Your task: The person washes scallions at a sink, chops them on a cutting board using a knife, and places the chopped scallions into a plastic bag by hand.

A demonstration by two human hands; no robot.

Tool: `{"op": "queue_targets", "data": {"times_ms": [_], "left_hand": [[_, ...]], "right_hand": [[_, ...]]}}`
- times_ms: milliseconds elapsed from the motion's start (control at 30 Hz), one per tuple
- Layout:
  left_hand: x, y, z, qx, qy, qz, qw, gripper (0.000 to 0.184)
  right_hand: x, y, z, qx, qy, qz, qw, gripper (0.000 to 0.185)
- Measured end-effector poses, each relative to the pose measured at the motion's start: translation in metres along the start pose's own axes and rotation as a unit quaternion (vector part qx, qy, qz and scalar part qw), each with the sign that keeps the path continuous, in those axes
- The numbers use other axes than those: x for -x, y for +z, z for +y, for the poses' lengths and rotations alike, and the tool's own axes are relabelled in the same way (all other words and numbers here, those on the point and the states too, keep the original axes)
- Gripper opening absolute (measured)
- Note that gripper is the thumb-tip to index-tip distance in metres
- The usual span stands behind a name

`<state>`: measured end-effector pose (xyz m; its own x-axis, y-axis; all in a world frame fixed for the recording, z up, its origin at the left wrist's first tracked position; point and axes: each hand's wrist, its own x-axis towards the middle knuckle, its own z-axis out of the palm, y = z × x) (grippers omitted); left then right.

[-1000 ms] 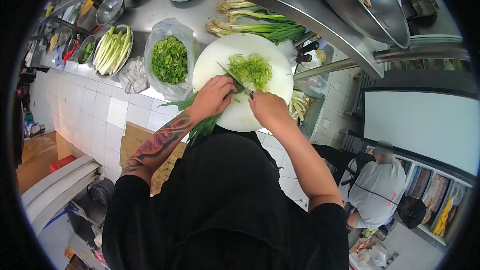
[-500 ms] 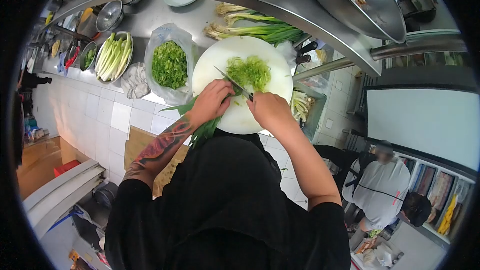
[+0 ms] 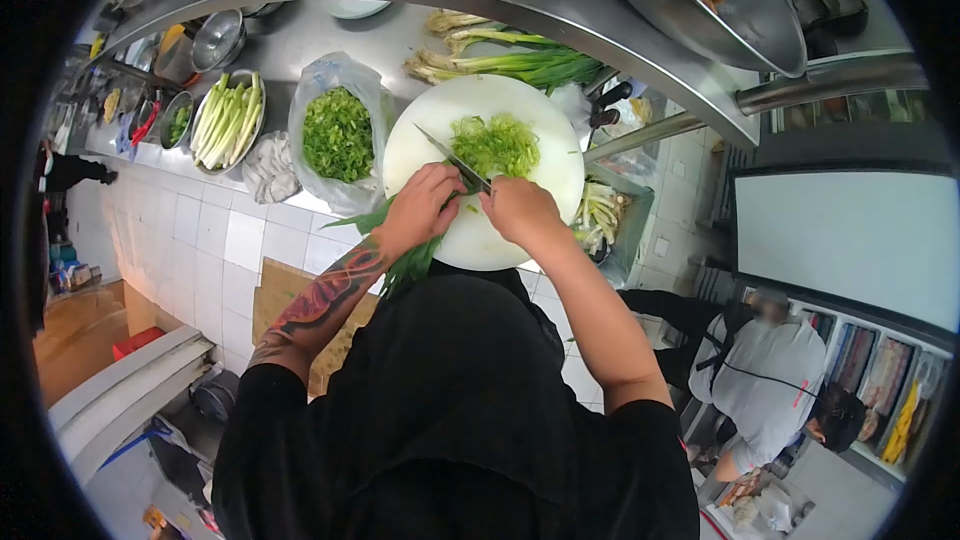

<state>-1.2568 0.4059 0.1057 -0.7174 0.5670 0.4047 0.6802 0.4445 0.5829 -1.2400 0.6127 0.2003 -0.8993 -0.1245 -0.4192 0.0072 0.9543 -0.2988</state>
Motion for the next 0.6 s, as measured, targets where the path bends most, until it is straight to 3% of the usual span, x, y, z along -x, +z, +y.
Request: {"op": "queue_targets", "data": {"times_ms": [167,267,467,600], "left_hand": [[0.0,0.001,0.0,0.0,-0.003,0.007,1.0,0.027],[0.002,0.001,0.001,0.002,-0.004,0.009,1.0,0.025],[0.0,0.001,-0.001,0.008,-0.002,0.021,1.0,0.025],[0.003,0.002,0.002,0.026,-0.035,0.042,0.998,0.024]], "right_hand": [[0.03,-0.039,-0.009,0.019,0.005,-0.048,0.999,0.037],[0.002,0.002,-0.002,0.01,0.004,-0.016,1.0,0.037],[0.024,-0.035,-0.007,0.002,0.003,-0.058,0.998,0.037],[-0.005,-0.002,0.007,-0.003,0.003,-0.034,0.999,0.036]]}}
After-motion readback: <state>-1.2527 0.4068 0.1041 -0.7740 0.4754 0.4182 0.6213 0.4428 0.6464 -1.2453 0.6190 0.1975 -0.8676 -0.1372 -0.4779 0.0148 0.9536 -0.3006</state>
